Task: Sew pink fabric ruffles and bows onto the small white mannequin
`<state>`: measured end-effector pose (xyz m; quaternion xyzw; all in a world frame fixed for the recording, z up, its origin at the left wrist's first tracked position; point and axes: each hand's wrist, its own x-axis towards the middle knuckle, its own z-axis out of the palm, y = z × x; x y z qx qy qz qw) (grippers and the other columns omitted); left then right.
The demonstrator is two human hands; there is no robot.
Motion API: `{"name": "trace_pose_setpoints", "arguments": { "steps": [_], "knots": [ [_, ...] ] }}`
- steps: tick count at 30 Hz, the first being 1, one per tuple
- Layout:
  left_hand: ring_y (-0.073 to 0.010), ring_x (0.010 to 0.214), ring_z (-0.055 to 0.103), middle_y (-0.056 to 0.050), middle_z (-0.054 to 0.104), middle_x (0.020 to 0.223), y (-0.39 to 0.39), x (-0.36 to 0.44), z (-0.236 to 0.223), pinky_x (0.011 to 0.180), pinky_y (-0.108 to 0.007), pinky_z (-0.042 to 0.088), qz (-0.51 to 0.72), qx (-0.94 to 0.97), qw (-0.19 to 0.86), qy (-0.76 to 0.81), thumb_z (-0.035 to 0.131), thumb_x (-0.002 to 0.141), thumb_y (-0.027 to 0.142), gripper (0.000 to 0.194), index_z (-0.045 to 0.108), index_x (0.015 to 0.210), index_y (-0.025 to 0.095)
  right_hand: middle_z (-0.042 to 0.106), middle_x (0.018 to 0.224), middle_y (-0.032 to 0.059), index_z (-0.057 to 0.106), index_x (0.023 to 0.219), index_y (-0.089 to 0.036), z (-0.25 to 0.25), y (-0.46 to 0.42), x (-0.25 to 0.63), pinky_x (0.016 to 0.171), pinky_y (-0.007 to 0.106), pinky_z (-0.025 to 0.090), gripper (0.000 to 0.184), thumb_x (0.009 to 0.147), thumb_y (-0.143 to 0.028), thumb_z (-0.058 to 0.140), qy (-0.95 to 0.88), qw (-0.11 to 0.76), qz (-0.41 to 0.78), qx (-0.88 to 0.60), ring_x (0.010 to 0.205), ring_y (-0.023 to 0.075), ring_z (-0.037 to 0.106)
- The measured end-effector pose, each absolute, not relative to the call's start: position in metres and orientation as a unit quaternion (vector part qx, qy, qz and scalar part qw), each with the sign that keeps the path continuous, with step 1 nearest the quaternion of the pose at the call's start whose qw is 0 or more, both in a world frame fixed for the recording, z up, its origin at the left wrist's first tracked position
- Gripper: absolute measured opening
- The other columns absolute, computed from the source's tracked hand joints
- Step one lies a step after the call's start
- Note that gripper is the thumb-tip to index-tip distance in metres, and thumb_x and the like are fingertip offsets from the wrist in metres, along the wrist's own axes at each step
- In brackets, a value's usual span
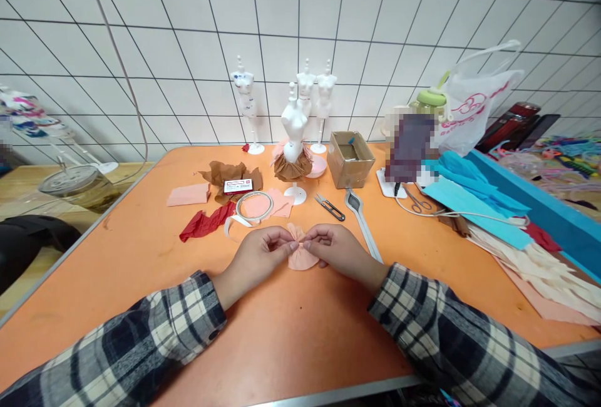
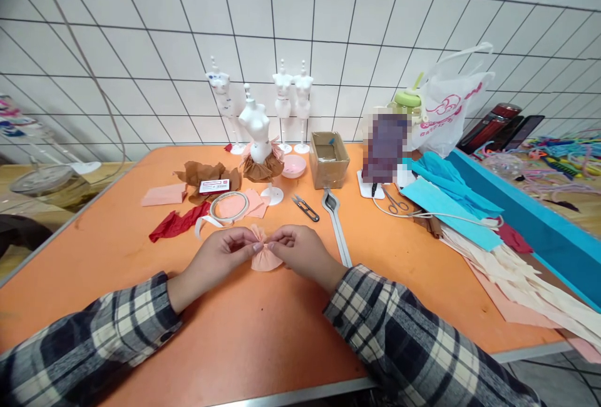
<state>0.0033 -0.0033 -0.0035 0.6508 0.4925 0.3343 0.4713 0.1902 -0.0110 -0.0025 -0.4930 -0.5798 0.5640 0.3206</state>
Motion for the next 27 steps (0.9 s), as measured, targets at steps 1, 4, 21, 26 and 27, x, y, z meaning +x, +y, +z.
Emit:
{"name": "trace_pose_setpoints", "arguments": {
  "steps": [1,4,21,26,27],
  "knots": [
    [-0.0123,0.058,0.055,0.000,0.064,0.065,-0.003,0.003,-0.004,0.057,-0.023,0.043,0.332,0.650,0.474,0.493,0.069,0.072,0.036,0.022,0.066,0.072,0.014,0.060,0.071,0.0005,0.063,0.083,-0.017,-0.002,-0.011,0.190,0.053,0.022,0.046,0.019,0.074,-0.034,0.064,-0.583,0.330,0.557,-0.491,0.062,0.0115,0.055],
    [-0.0128,0.060,0.056,-0.001,0.065,0.068,-0.003,0.003,-0.005,0.058,-0.023,0.043,0.325,0.654,0.478,0.488,0.069,0.072,0.038,0.023,0.066,0.074,0.014,0.061,0.076,0.0008,0.061,0.083,-0.017,-0.002,-0.011,0.189,0.061,0.024,0.047,0.020,0.072,-0.032,0.067,-0.588,0.373,0.527,-0.487,0.069,0.0126,0.057],
    [-0.0156,0.073,0.061,-0.004,0.069,0.080,-0.002,0.003,-0.003,0.069,-0.025,0.046,0.325,0.634,0.559,0.424,0.069,0.074,0.036,0.024,0.068,0.084,0.014,0.061,0.076,-0.0004,0.060,0.079,-0.017,-0.006,-0.007,0.187,0.069,0.026,0.046,0.022,0.070,-0.033,0.071,-0.563,0.411,0.567,-0.440,0.071,0.0121,0.057],
    [-0.0146,0.069,0.060,-0.004,0.069,0.078,-0.001,0.002,-0.005,0.065,-0.024,0.044,0.316,0.643,0.537,0.446,0.068,0.075,0.035,0.024,0.069,0.085,0.013,0.063,0.079,0.0008,0.063,0.084,-0.016,-0.011,-0.005,0.189,0.073,0.027,0.047,0.020,0.071,-0.030,0.071,-0.567,0.408,0.575,-0.426,0.074,0.0120,0.059],
    [-0.0148,0.070,0.060,-0.003,0.069,0.077,-0.001,0.002,-0.005,0.066,-0.024,0.045,0.314,0.644,0.537,0.445,0.067,0.076,0.035,0.023,0.070,0.084,0.014,0.063,0.079,0.0006,0.062,0.084,-0.017,-0.012,-0.005,0.190,0.072,0.027,0.047,0.020,0.070,-0.030,0.071,-0.563,0.410,0.581,-0.421,0.073,0.0118,0.059]
  ]
}}
